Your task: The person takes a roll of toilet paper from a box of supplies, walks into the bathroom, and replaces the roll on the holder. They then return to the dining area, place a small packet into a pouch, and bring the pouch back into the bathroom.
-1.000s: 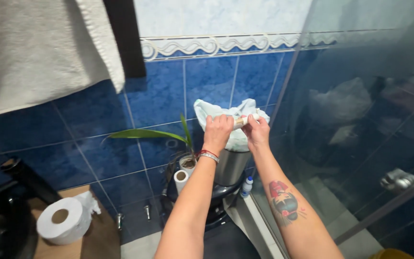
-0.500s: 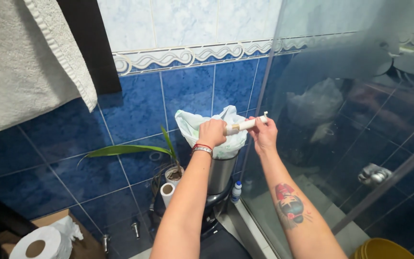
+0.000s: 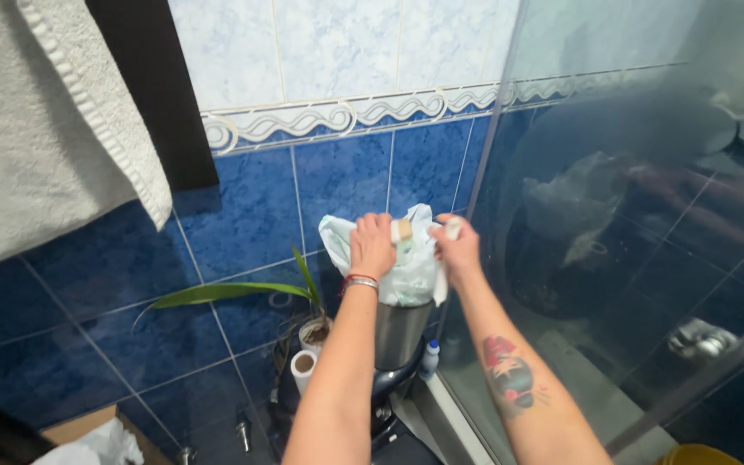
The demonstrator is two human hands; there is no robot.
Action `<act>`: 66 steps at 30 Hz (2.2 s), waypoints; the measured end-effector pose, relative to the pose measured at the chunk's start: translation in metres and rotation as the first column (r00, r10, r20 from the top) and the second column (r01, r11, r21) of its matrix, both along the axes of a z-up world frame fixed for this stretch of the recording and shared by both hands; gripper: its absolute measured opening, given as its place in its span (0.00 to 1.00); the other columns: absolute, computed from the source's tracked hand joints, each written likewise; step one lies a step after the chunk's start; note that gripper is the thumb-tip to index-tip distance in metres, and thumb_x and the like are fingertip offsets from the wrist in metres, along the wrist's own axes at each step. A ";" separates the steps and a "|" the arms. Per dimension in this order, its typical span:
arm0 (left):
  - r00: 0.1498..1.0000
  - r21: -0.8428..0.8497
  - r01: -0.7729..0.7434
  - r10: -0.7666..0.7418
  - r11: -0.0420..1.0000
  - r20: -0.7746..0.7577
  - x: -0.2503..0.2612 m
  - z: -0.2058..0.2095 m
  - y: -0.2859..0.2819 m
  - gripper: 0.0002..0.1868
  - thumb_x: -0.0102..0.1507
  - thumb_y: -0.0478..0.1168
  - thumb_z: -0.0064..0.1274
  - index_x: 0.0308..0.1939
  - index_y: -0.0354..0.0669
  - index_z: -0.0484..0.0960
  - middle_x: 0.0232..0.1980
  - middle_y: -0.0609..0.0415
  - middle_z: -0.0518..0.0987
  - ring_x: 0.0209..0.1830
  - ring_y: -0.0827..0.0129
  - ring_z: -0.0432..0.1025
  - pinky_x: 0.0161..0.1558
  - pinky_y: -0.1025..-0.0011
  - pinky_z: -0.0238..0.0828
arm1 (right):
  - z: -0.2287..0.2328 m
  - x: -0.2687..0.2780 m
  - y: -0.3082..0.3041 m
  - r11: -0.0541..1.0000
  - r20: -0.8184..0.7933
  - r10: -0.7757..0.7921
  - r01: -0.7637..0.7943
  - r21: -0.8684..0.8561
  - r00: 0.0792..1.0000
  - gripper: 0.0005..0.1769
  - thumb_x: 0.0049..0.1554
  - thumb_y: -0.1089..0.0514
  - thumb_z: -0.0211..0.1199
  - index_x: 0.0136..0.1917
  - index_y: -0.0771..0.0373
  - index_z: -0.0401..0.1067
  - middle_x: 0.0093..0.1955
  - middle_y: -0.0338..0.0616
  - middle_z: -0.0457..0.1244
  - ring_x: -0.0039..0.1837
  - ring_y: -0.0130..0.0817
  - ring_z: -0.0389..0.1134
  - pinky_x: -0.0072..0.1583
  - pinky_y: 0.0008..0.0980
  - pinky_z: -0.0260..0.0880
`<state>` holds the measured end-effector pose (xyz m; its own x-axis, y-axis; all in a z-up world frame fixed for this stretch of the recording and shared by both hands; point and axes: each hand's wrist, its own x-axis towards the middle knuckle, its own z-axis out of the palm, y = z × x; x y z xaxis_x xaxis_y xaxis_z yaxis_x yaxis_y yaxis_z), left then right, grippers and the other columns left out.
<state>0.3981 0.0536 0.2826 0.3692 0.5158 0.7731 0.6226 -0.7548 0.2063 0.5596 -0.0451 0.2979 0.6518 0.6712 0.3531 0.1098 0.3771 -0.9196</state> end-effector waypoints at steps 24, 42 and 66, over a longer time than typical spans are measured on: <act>0.673 -0.272 0.674 -0.418 0.687 0.611 -0.069 -0.009 -0.042 0.34 0.53 0.29 0.55 0.63 0.35 0.65 0.52 0.34 0.78 0.56 0.41 0.71 0.55 0.52 0.70 | -0.018 -0.117 0.053 0.975 0.218 0.144 -0.176 0.136 0.965 0.11 0.63 0.57 0.66 0.43 0.63 0.69 0.36 0.35 0.65 0.38 0.22 0.64 0.40 0.26 0.64; 0.925 -0.610 0.165 0.093 0.775 0.368 -0.157 -0.216 -0.011 0.21 0.58 0.27 0.46 0.56 0.41 0.73 0.51 0.32 0.78 0.51 0.33 0.72 0.51 0.45 0.68 | -0.290 -0.134 0.054 0.838 0.758 0.410 0.119 -0.533 0.508 0.17 0.60 0.50 0.62 0.60 0.58 0.74 0.64 0.49 0.64 0.65 0.53 0.68 0.66 0.45 0.70; 0.822 -0.383 -0.102 0.294 0.918 0.487 -0.150 -0.090 -0.037 0.14 0.62 0.42 0.53 0.49 0.41 0.74 0.43 0.40 0.78 0.41 0.38 0.75 0.42 0.46 0.70 | -0.119 -0.164 0.018 0.965 0.945 0.250 -0.134 -0.226 0.210 0.16 0.45 0.70 0.61 0.48 0.60 0.76 0.49 0.51 0.66 0.54 0.55 0.69 0.53 0.48 0.70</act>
